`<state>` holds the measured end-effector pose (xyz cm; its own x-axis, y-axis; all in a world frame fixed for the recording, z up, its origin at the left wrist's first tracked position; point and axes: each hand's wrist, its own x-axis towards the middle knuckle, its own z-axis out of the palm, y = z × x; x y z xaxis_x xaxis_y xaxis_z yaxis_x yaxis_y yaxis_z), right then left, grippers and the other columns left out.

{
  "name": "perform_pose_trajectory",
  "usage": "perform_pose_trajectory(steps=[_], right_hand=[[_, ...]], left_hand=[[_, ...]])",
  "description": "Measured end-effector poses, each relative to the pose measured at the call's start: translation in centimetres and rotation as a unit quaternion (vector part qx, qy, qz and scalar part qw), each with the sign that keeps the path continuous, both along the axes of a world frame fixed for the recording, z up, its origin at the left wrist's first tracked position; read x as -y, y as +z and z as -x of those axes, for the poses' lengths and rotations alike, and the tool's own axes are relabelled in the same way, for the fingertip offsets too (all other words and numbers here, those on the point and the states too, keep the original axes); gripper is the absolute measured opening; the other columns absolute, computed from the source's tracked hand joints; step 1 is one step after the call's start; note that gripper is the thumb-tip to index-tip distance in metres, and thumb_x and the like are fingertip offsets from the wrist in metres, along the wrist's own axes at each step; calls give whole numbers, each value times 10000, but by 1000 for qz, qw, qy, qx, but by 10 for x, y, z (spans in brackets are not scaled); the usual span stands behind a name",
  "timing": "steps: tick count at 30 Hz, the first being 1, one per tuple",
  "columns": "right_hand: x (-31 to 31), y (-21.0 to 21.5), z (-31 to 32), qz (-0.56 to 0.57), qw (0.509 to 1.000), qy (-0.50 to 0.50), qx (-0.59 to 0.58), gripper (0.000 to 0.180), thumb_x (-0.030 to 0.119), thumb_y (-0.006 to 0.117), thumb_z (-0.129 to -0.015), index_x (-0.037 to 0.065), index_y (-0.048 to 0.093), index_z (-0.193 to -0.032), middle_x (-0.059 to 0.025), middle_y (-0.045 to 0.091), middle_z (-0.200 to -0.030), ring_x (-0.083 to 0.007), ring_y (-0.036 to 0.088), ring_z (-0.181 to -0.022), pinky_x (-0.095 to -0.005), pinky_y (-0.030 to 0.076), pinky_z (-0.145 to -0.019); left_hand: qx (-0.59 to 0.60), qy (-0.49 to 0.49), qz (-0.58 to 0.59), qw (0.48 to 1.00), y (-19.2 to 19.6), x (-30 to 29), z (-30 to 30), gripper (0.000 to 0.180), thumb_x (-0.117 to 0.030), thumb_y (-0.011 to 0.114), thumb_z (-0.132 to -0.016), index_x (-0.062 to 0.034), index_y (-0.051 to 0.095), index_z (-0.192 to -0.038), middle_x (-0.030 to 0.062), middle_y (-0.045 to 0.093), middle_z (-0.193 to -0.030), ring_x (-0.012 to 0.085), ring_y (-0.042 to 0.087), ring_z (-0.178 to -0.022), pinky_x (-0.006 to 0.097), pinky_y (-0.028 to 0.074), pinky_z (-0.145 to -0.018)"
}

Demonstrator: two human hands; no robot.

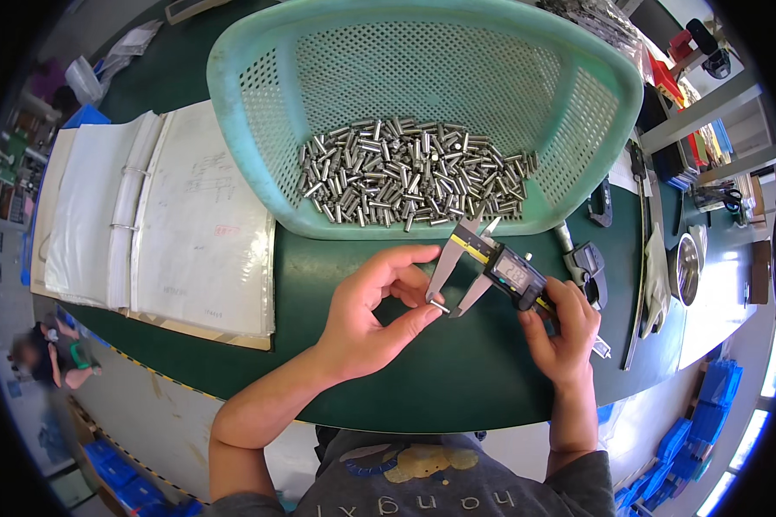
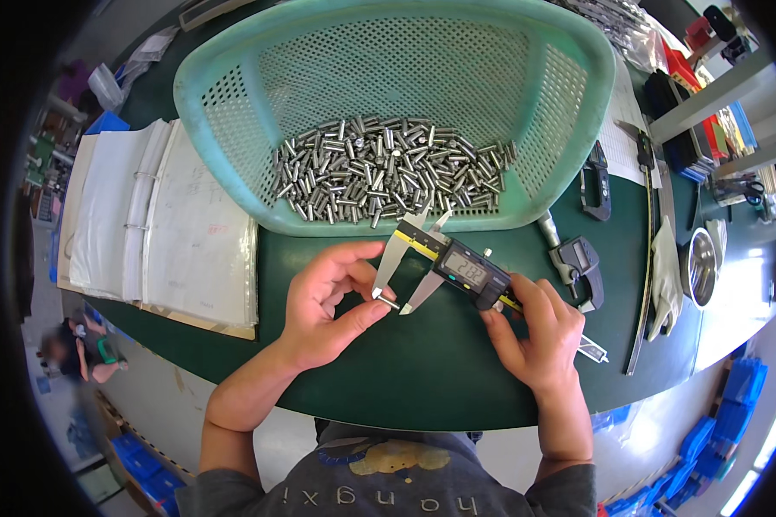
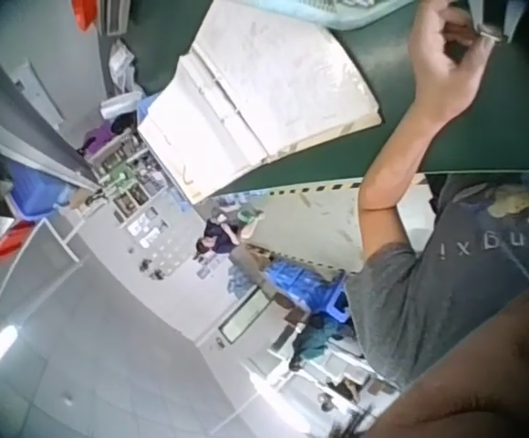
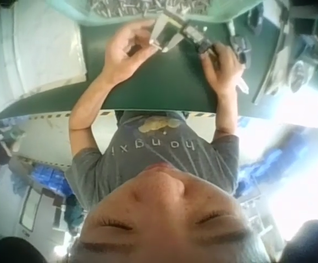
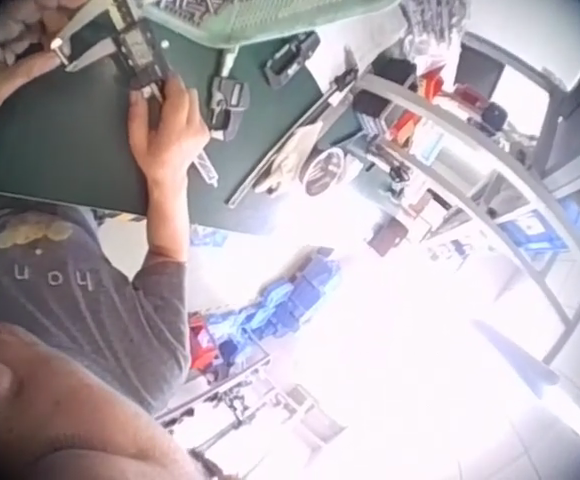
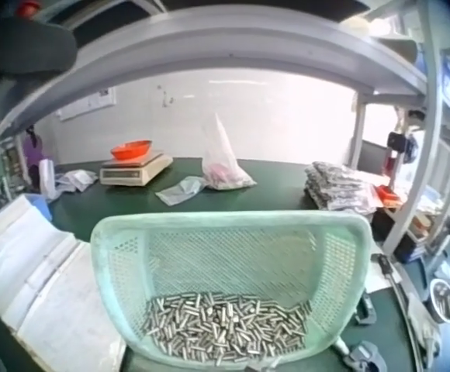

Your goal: Measuring small cylindrical metal parts using a digital caliper.

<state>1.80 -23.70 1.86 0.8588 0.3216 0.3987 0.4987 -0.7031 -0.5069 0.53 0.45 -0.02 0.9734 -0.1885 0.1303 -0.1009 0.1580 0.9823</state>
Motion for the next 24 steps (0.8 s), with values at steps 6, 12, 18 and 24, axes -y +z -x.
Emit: perform_pose_trajectory(steps=[6, 12, 18, 24], right_hand=[[-1, 1, 0, 7, 1000, -23, 10, 308, 189, 746, -668, 14, 582, -861, -75, 538, -629, -208, 523, -472, -290, 408, -432], [1, 3, 1, 16, 999, -44, 10, 300, 208, 772, -640, 30, 591, -801, -57, 537, -605, -210, 525, -459, -291, 412, -423], [0, 3, 0, 8, 1000, -17, 20, 316, 210, 751, -658, -1, 586, -826, -95, 545, -624, -227, 530, -492, -297, 417, -457], [11, 0, -12, 2, 991, -121, 55, 289, 162, 758, -686, 16, 597, -877, -91, 578, -683, -198, 535, -503, -287, 429, -464]], left_hand=[[-20, -1, 12, 1000, -2, 0, 2, 489, 22, 650, -785, -5, 451, -1231, 55, 605, -877, 100, 579, -775, 247, 466, -736], [-15, -19, 17, 1000, 1, 0, -1, 547, 21, 656, -765, 10, 414, -1256, 59, 593, -905, 113, 577, -822, 256, 457, -757], [-18, -41, 40, 998, -1, -7, -4, 581, -13, 634, -741, 11, 390, -1269, 78, 563, -985, 140, 555, -901, 270, 426, -796], [-47, 42, -1, 998, -5, -6, -5, 476, -7, 612, -755, -30, 455, -1203, 61, 564, -956, 118, 547, -860, 253, 423, -753]])
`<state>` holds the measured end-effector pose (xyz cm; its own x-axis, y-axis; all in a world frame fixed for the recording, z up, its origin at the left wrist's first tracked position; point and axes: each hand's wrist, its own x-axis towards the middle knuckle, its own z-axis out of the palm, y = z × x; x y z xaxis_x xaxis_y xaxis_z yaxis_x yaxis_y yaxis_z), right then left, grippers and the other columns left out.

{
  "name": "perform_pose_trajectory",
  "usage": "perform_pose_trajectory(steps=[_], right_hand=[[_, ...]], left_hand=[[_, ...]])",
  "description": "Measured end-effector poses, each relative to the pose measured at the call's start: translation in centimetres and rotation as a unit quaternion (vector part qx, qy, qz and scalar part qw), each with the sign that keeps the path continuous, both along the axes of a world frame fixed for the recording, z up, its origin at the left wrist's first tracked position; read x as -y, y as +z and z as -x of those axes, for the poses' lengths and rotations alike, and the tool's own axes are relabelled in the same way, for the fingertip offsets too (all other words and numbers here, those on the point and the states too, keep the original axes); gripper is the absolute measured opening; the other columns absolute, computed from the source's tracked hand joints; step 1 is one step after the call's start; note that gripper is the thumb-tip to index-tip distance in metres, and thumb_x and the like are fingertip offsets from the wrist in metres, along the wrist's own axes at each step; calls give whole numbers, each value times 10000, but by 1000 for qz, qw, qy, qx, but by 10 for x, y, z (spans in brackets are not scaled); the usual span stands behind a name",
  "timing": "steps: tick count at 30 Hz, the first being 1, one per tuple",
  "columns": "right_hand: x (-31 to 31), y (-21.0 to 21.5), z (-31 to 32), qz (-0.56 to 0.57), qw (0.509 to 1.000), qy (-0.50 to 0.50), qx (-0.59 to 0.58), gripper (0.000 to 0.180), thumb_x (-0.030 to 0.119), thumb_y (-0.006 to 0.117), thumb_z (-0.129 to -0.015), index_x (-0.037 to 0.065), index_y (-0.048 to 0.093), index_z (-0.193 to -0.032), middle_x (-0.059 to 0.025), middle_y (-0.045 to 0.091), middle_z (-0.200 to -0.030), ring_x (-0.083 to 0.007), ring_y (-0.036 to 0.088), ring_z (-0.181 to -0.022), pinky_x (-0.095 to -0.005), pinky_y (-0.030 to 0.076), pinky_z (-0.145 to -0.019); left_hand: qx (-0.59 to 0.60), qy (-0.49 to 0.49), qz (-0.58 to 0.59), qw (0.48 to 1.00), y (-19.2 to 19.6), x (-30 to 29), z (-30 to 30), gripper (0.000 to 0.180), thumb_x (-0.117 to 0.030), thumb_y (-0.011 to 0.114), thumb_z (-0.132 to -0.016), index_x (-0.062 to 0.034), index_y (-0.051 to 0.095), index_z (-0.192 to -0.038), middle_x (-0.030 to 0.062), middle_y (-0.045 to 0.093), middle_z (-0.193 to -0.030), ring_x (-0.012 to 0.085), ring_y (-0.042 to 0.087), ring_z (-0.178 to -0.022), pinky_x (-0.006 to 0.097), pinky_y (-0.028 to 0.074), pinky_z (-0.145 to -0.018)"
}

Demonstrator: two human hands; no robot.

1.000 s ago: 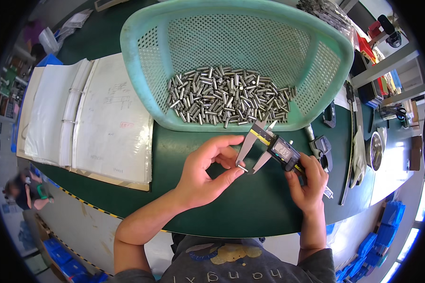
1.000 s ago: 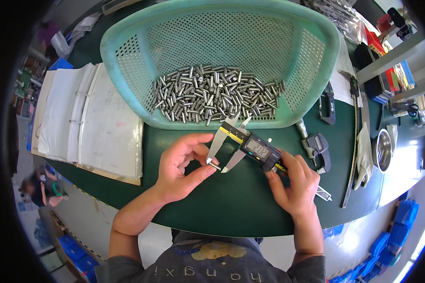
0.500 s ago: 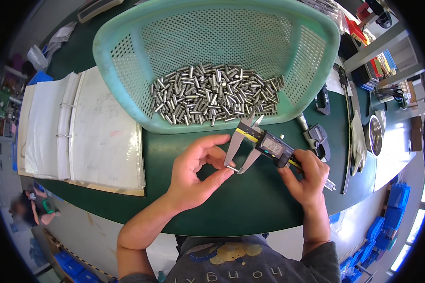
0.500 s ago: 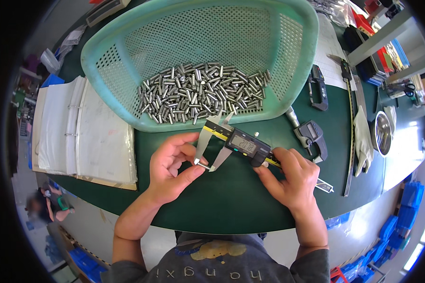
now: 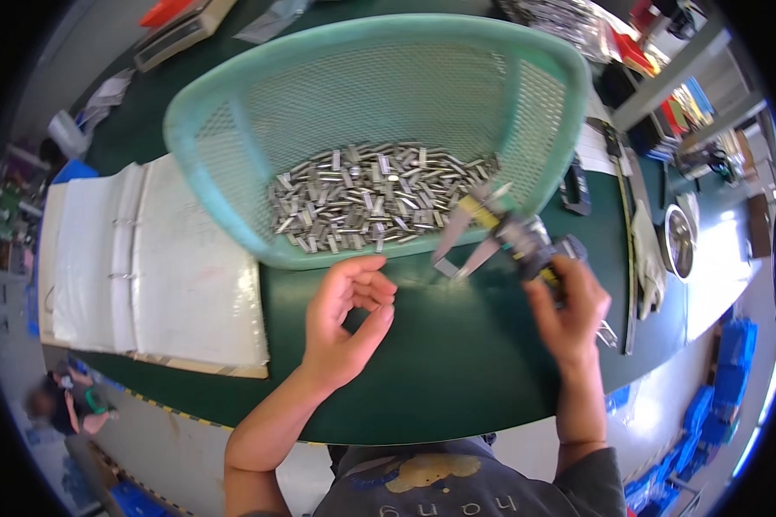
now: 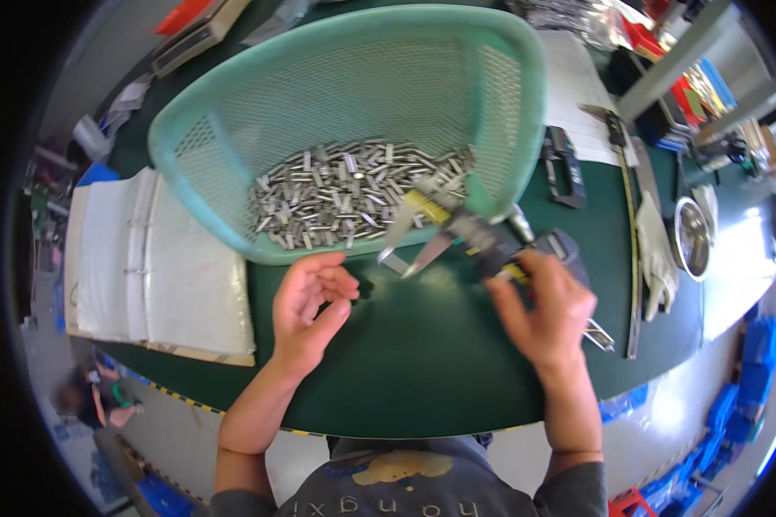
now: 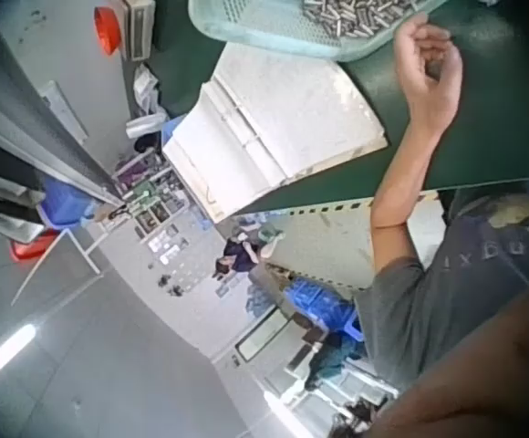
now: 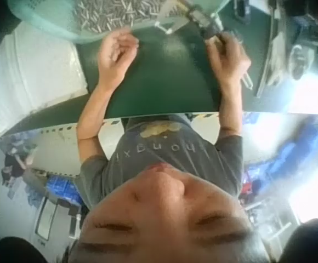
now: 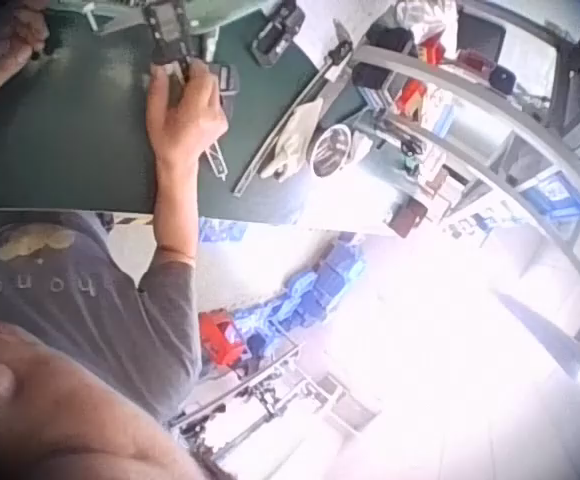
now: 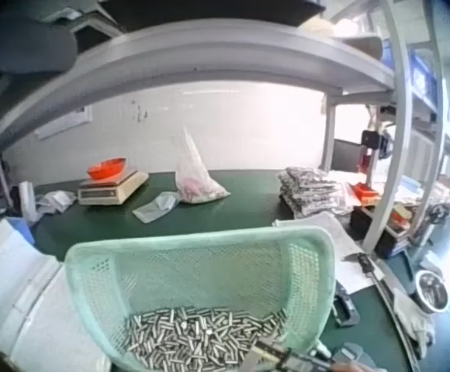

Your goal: Measuring small cylindrical metal parts using a digital caliper.

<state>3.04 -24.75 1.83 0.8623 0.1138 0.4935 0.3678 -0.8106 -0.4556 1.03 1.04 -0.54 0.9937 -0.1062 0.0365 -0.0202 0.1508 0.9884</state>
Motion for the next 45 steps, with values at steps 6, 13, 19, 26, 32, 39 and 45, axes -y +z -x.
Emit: perform_pose_trajectory(steps=[6, 13, 19, 26, 32, 39, 45], right_hand=[[4, 4, -11, 43, 993, -26, 107, 293, 55, 661, -770, -33, 549, -1027, -123, 564, -747, -210, 526, -511, -282, 439, -478], [1, 1, -4, -17, 997, 24, 66, 318, 28, 704, -708, -32, 567, -989, -105, 552, -701, -177, 531, -513, -254, 436, -472], [2, 2, 1, -40, 997, 18, 60, 319, 31, 715, -695, -24, 575, -976, -97, 551, -683, -171, 524, -500, -253, 420, -455], [-1, 3, 6, -52, 998, 25, 36, 340, 38, 721, -688, -25, 579, -990, -90, 547, -666, -166, 527, -498, -248, 418, -453], [-6, 2, 12, -77, 996, 47, 18, 344, 65, 717, -694, -19, 583, -1000, -81, 551, -666, -153, 520, -490, -238, 415, -454], [-14, 2, 14, -94, 990, 97, -28, 332, 85, 713, -706, -5, 584, -999, -70, 550, -670, -149, 512, -490, -241, 416, -457], [-15, -2, 15, -99, 990, 97, -41, 330, 94, 714, -709, -1, 580, -996, -75, 537, -669, -164, 502, -497, -254, 408, -459]], left_hand=[[227, 195, -394, 869, 5, -16, -17, 298, 11, 619, -729, -47, 552, -1013, 69, 574, -859, 154, 550, -632, 257, 432, -543], [236, 268, -609, 708, 27, -24, -64, 165, -69, 595, -810, -31, 599, -970, 81, 551, -867, 240, 570, -643, 338, 454, -541], [212, 258, -653, 680, 21, -25, -69, 164, -94, 606, -801, -45, 611, -957, 70, 536, -854, 263, 576, -704, 376, 462, -591], [200, 250, -600, 734, 25, -26, -62, 112, -61, 636, -776, -46, 583, -873, 37, 552, -849, 178, 563, -642, 291, 437, -542], [64, 52, -6, 997, 12, 1, -12, 126, 9, 605, -825, 14, 552, -939, 75, 616, -923, 75, 575, -758, 204, 468, -615], [16, -27, 142, 989, 7, 7, 3, 172, 33, 572, -849, 32, 532, -1016, 115, 617, -981, 102, 589, -859, 223, 480, -778], [6, -41, 160, 986, 1, 8, 5, 185, 34, 579, -845, 41, 538, -1025, 130, 623, -1002, 119, 596, -896, 239, 483, -805]])
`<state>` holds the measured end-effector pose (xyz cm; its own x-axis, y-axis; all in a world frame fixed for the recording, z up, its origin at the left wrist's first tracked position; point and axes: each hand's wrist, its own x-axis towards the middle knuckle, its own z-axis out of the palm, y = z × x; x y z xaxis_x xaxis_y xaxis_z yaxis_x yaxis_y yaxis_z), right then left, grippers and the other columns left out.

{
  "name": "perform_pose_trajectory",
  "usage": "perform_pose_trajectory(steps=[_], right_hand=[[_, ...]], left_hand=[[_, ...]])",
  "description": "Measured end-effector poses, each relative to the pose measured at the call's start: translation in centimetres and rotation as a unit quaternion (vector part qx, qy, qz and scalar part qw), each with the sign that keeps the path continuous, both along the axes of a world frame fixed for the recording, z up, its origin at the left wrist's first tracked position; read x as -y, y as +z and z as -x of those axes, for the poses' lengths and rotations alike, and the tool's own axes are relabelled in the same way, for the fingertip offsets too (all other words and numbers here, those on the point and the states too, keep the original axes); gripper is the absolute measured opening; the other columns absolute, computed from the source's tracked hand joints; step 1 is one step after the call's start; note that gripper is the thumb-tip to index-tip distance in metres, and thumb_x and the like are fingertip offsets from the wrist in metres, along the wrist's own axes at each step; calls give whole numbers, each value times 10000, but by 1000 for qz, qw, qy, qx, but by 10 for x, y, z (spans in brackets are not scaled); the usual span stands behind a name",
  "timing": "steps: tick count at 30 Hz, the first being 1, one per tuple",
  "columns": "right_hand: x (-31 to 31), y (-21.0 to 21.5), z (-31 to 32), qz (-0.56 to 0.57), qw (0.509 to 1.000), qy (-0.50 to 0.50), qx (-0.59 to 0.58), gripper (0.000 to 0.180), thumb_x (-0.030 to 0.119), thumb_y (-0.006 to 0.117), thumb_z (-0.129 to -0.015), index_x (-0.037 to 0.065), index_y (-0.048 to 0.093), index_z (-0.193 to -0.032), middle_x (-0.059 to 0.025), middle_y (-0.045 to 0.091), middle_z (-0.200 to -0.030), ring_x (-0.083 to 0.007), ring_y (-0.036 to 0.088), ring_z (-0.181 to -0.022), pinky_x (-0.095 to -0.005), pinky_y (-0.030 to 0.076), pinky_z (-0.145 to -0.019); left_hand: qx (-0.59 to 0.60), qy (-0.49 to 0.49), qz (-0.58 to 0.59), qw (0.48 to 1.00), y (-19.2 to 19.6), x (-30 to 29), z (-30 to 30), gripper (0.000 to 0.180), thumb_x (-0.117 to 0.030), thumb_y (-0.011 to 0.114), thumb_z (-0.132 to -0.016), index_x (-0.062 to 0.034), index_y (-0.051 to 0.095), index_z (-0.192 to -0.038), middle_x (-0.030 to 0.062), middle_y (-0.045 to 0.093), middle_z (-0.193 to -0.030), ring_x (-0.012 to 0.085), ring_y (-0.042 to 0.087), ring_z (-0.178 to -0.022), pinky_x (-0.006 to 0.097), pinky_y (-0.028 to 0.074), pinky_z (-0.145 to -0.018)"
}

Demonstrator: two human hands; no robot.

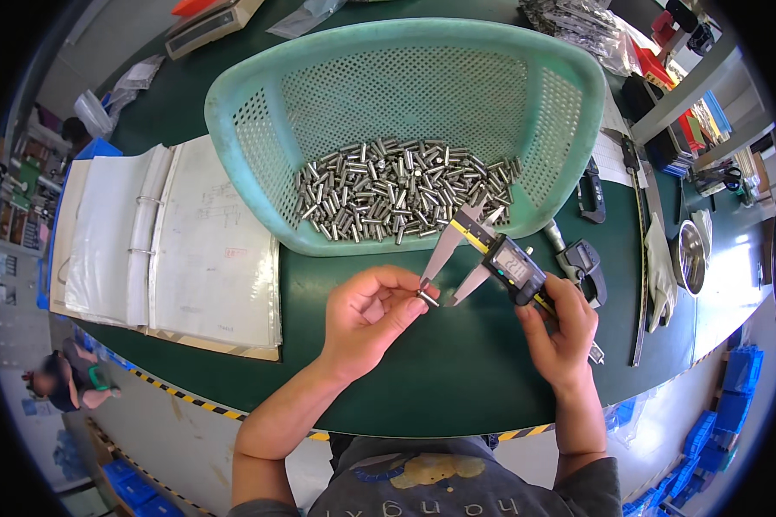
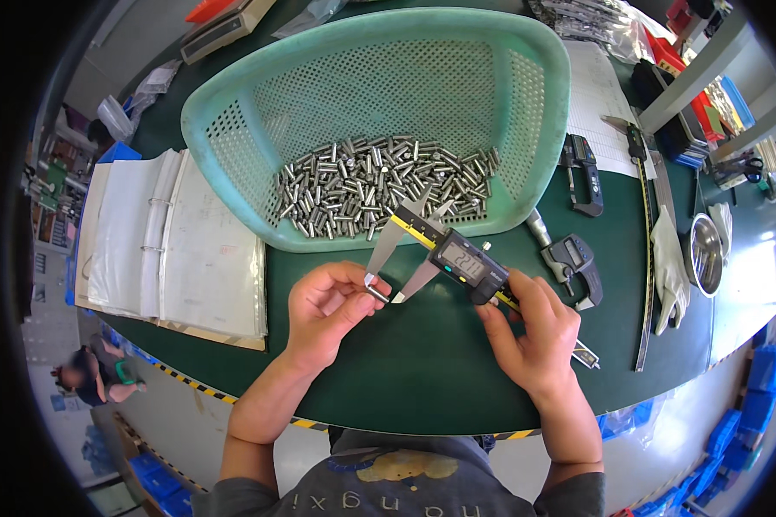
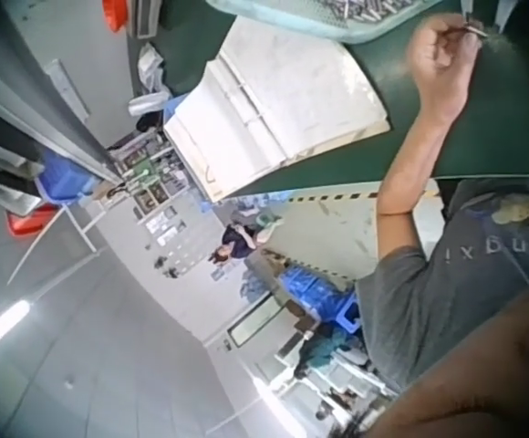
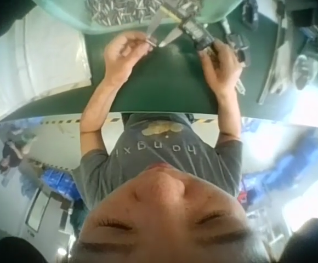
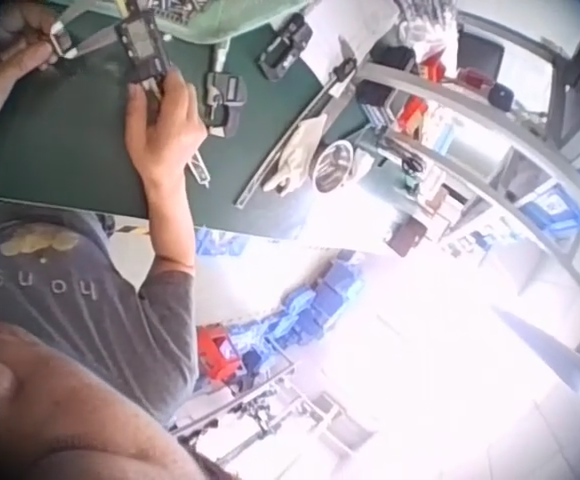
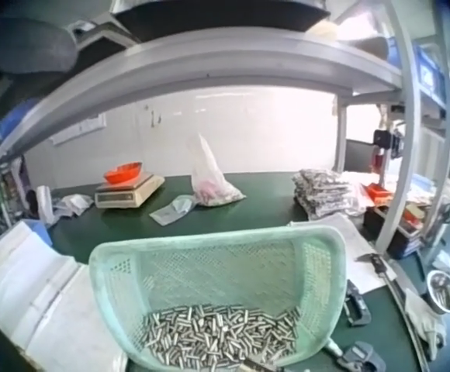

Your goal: Measuring small cylindrical metal parts using a digital caliper.

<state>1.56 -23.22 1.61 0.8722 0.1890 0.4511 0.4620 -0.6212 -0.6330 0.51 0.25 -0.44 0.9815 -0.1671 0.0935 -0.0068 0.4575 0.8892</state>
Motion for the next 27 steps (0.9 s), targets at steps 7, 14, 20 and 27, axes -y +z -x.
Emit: perform_pose_trajectory(steps=[7, 14, 20, 27], right_hand=[[-2, 0, 1, 23, 999, 0, -28, 322, 106, 717, -707, 3, 578, -978, -82, 536, -663, -181, 499, -490, -266, 398, -451], [-2, 0, 1, 26, 999, -9, -34, 298, 122, 726, -700, 3, 584, -933, -87, 536, -646, -190, 498, -474, -277, 399, -442], [-2, 5, 2, 29, 998, -22, -45, 290, 158, 749, -685, 8, 594, -879, -80, 539, -639, -175, 497, -466, -269, 398, -437], [-2, 4, 0, 33, 999, -25, -25, 300, 201, 778, -658, 17, 598, -812, -68, 548, -611, -169, 483, -428, -267, 391, -407]], left_hand=[[-8, 28, 16, 999, 0, 4, 1, 187, 37, 594, -834, 54, 559, -1018, 128, 631, -986, 139, 605, -903, 260, 485, -826], [-32, 46, 15, 998, 0, 5, 2, 188, 44, 608, -822, 55, 579, -1007, 133, 638, -970, 145, 610, -893, 267, 488, -825], [-11, 39, 22, 999, 0, 6, 2, 188, 58, 603, -816, 48, 578, -1003, 128, 637, -958, 153, 610, -886, 276, 490, -812], [15, 21, 41, 999, -3, 7, 3, 183, 53, 604, -815, 34, 562, -992, 131, 628, -961, 144, 594, -863, 275, 477, -796]])
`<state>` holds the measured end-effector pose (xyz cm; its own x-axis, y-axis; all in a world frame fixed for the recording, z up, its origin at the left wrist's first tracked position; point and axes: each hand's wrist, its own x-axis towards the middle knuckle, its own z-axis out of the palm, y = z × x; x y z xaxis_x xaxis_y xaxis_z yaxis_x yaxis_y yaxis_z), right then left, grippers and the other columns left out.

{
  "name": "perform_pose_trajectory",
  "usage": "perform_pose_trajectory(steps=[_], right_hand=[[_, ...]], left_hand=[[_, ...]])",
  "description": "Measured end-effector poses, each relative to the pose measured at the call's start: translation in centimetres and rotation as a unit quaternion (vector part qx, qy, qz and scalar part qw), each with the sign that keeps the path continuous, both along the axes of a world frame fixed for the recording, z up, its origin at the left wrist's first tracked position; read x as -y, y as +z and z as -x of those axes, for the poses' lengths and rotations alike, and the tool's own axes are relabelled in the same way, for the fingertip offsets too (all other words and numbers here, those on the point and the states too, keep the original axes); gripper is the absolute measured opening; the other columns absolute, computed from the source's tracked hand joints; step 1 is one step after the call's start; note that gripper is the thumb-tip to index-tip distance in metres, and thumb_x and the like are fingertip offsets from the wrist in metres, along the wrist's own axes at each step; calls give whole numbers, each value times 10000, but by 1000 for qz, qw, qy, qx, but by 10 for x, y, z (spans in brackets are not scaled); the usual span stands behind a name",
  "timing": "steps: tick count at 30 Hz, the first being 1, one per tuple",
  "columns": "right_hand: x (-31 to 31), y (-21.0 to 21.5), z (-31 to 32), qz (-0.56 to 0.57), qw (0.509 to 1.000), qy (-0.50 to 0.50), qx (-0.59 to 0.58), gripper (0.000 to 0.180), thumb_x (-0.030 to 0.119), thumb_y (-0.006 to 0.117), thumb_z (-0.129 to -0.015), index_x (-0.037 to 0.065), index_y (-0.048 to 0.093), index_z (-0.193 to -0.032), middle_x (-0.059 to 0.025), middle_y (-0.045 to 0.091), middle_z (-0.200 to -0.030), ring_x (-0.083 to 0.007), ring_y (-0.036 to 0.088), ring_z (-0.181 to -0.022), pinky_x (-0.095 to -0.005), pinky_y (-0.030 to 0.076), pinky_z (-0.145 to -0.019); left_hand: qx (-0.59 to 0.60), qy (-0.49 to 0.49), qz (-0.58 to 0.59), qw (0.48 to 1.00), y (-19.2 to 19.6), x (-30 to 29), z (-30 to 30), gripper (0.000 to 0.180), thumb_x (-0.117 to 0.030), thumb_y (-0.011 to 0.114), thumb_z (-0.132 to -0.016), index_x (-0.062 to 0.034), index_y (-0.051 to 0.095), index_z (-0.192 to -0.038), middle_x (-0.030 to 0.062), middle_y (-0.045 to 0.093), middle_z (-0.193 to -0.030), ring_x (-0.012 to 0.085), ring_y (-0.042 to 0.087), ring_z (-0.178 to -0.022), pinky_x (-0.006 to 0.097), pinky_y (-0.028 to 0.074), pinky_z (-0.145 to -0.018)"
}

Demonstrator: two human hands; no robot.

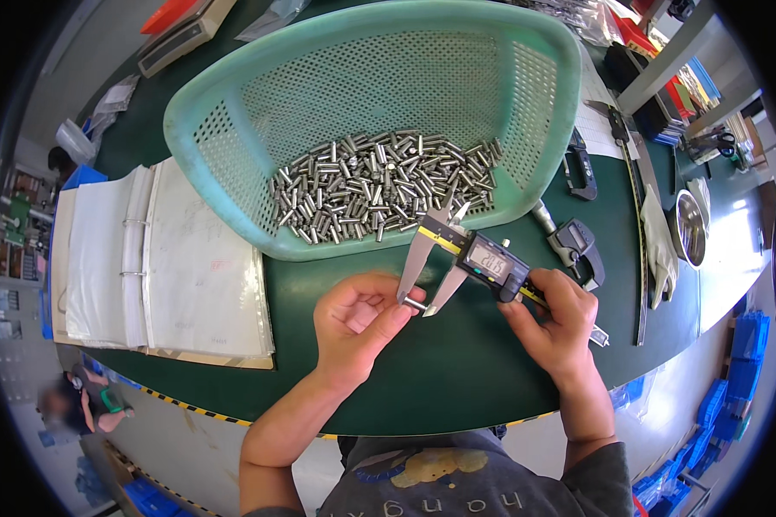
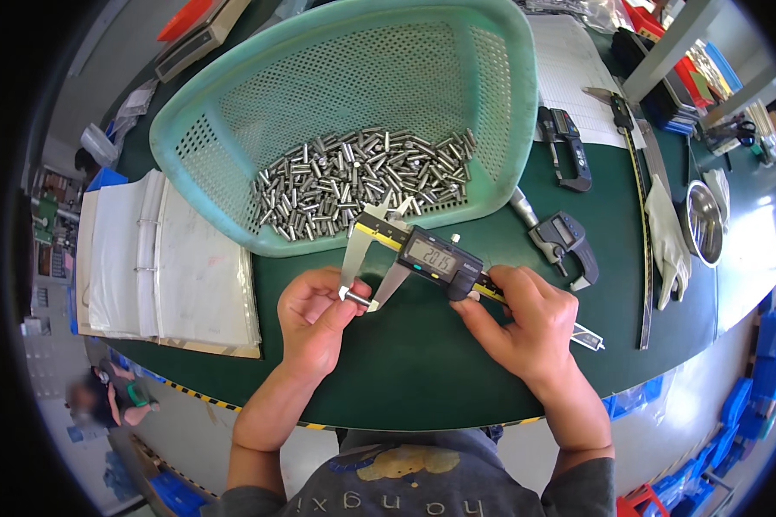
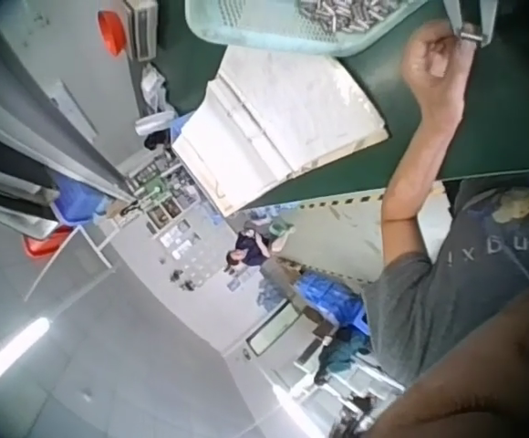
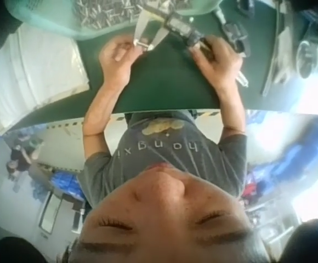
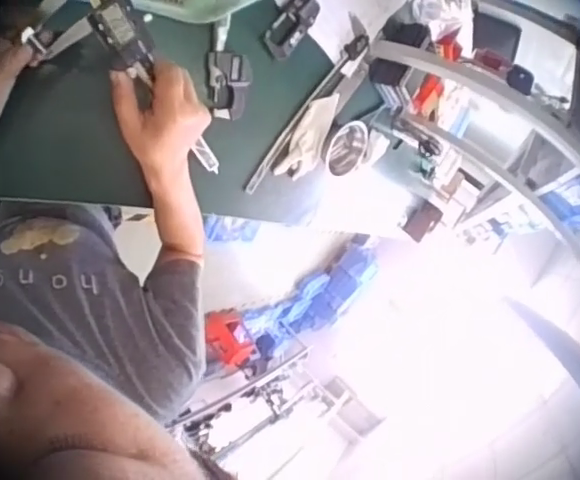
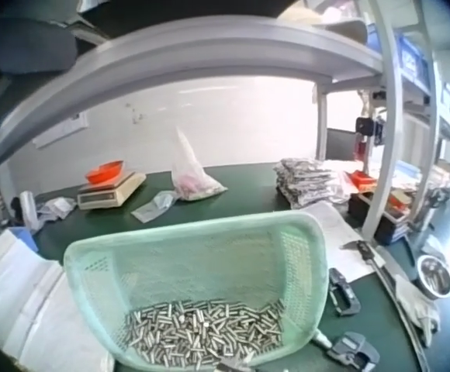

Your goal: Measuring small cylindrical metal parts using a digital caliper.

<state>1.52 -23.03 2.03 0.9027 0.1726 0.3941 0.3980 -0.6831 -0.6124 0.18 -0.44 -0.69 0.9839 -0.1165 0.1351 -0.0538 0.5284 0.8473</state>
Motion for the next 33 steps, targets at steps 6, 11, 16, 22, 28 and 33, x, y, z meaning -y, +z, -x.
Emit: perform_pose_trajectory(steps=[6, 11, 16, 22, 28, 33], right_hand=[[3, 3, 1, 21, 999, 6, 30, 312, 219, 790, -646, 24, 596, -794, -66, 571, -621, -193, 531, -453, -285, 419, -416], [2, 1, 1, 28, 999, 6, 40, 320, 231, 793, -643, 26, 590, -780, -75, 585, -632, -210, 560, -471, -292, 436, -421], [2, 0, 0, 52, 998, 14, 22, 318, 226, 771, -670, 21, 584, -825, -70, 567, -636, -217, 564, -488, -300, 436, -430], [3, 2, -1, 35, 999, 7, 26, 277, 139, 716, -693, 20, 577, -901, -66, 528, -641, -204, 530, -479, -295, 424, -436], [3, 4, 2, 19, 998, 44, 45, 333, 118, 720, -661, -3, 590, -943, -64, 517, -626, -195, 510, -462, -284, 407, -426], [8, 5, 4, -6, 995, 32, 89, 321, 117, 710, -675, -9, 592, -947, -67, 514, -615, -168, 487, -448, -258, 396, -426]], left_hand=[[-39, 1, -48, 998, 5, 2, 3, 240, -73, 660, -798, -13, 541, -998, 87, 593, -945, 153, 581, -857, 279, 487, -737], [-8, -8, -26, 1000, 1, 0, 3, 183, 10, 601, -830, 16, 534, -1001, 117, 612, -946, 155, 592, -858, 283, 473, -782], [-24, 8, -40, 999, 2, 3, 4, 180, -19, 612, -824, -4, 537, -987, 96, 598, -939, 148, 576, -843, 281, 471, -746], [-42, 24, -51, 998, -2, 7, 1, 195, -22, 622, -810, -7, 538, -986, 81, 581, -936, 142, 567, -804, 272, 472, -705], [150, 147, -438, 874, 7, 4, -32, 112, 20, 637, -766, -19, 591, -861, 46, 592, -817, 97, 562, -697, 209, 445, -613], [100, 147, -317, 932, 31, 29, -84, 230, -65, 652, -774, -31, 594, -994, 76, 629, -979, 135, 596, -770, 270, 472, -639]])
